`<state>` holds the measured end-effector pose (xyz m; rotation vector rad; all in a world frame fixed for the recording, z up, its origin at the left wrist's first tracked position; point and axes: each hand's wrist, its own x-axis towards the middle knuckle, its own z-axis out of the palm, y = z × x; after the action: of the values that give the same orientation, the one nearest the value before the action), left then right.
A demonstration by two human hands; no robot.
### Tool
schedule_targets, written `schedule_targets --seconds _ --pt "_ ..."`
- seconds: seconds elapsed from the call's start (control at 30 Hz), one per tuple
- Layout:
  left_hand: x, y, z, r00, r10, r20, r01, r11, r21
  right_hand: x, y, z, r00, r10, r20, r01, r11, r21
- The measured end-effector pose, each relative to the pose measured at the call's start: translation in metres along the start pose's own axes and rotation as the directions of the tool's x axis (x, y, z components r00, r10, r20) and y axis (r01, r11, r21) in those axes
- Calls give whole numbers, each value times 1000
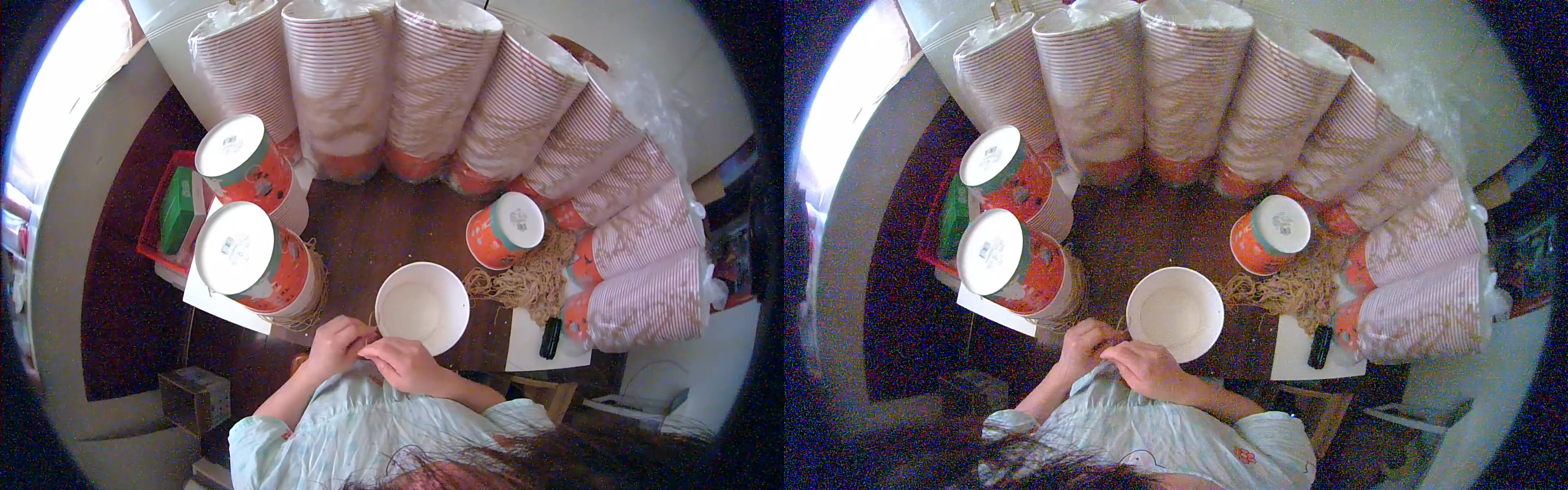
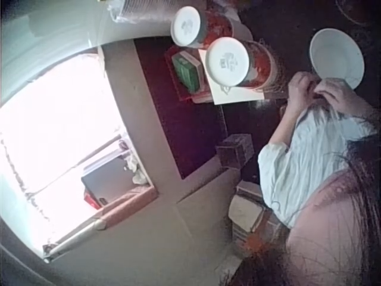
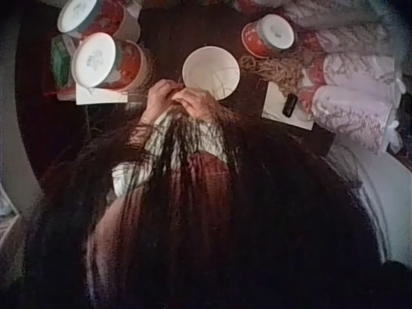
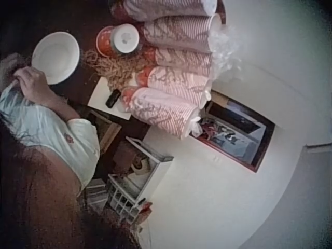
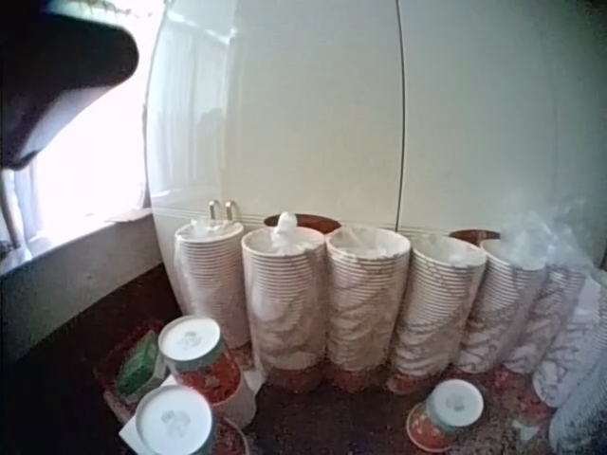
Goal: Attaching string handles to small decorative paper buckets for packaging.
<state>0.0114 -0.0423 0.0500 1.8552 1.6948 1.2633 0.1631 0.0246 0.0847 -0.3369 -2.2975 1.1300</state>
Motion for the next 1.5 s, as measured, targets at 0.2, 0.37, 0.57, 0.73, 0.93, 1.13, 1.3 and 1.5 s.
schedule_targets --seconds 0.2,0.37,0.57,0.73,0.93,1.13,1.3,1.5 --pt "-5 -30 16 999 -22 -43 24 999 38 -2 -9 4 985 -64 163 25 973 230" --pt "-1 -45 30 966 -255 -44 244 954 -172 3 -17 2 947 -156 282 8 887 462" --pt "-6 -72 48 925 -357 128 349 670 -655 3 -13 3 932 -188 310 4 860 511" --pt "-8 -68 46 913 -361 189 388 627 -676 4 -11 -31 931 -125 342 -125 773 622" --pt "1 -68 25 957 -241 162 287 702 -651 -20 -13 -106 916 -383 -122 319 508 800" --pt "61 -65 18 989 -138 59 149 953 -263 -23 -3 -145 711 -687 -149 469 305 829" --pt "121 -35 43 950 214 226 -243 964 109 -17 -16 -153 644 -763 -51 334 220 916" --pt "131 -45 62 895 144 422 -276 922 271 -39 -3 -143 799 -482 -361 438 53 898"
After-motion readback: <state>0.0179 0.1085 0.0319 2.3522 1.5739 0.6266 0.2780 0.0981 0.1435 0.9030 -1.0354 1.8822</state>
